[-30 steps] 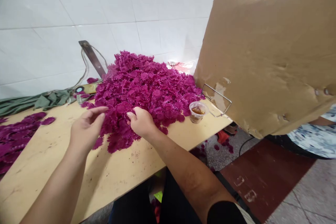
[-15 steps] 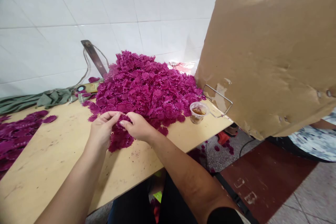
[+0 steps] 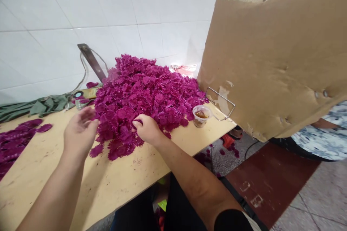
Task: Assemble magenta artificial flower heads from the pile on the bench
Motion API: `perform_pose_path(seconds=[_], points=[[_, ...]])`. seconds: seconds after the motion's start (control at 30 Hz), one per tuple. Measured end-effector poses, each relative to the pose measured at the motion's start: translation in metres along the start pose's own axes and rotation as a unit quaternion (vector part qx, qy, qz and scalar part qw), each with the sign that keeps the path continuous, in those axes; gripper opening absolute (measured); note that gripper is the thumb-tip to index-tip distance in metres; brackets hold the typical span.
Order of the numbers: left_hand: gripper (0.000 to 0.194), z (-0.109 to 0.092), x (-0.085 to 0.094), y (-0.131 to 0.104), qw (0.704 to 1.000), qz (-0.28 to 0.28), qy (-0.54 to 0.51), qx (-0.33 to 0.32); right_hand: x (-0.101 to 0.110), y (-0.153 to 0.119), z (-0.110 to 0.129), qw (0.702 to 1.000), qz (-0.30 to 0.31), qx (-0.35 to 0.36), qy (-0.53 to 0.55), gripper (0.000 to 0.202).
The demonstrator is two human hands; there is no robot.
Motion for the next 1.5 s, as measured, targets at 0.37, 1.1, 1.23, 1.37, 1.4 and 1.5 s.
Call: perform_pose_path(seconds=[0.37,1.1,1.23,1.37,1.4,1.5], points=[[0.027,0.000,-0.046,-0.033,0.989,0.139,0.025,0.042,-0.009,0.001,0.005,0.999,0.042,0.008,0.018,0.025],[0.024,-0.018,-0.014,-0.024,0.978,0.086,0.169,-0.082,-0.004,-0.011,0.012,0.989,0.061,-0.008,-0.134,0.026],[0.030,-0.021,-0.033,-0.036,0.975,0.178,0.118,-0.059,-0.007,-0.006,0.007,0.995,0.036,0.007,-0.097,0.035],[0.027,-0.010,-0.039,-0.036,0.978,0.186,0.098,0.010,-0.011,-0.009,0.006,0.995,0.101,-0.008,0.019,0.029],[0.024,-0.008,-0.039,-0.035,0.980,0.175,0.092,0.013,-0.011,-0.011,0.009,0.992,0.118,-0.008,0.039,0.026],[0.016,-0.004,-0.038,-0.030,0.992,0.116,0.021,0.051,-0.012,-0.020,0.019,0.987,0.152,0.033,0.045,0.016]])
Point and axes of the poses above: each hand's wrist, its own y-axis towards the middle knuckle, its own x-axis out of the back of the hand, z = x × y, the point moved 3 cm from there along y, towards the middle knuckle, and after that the axes turned 2 degrees about x, right-handed, at the moved point
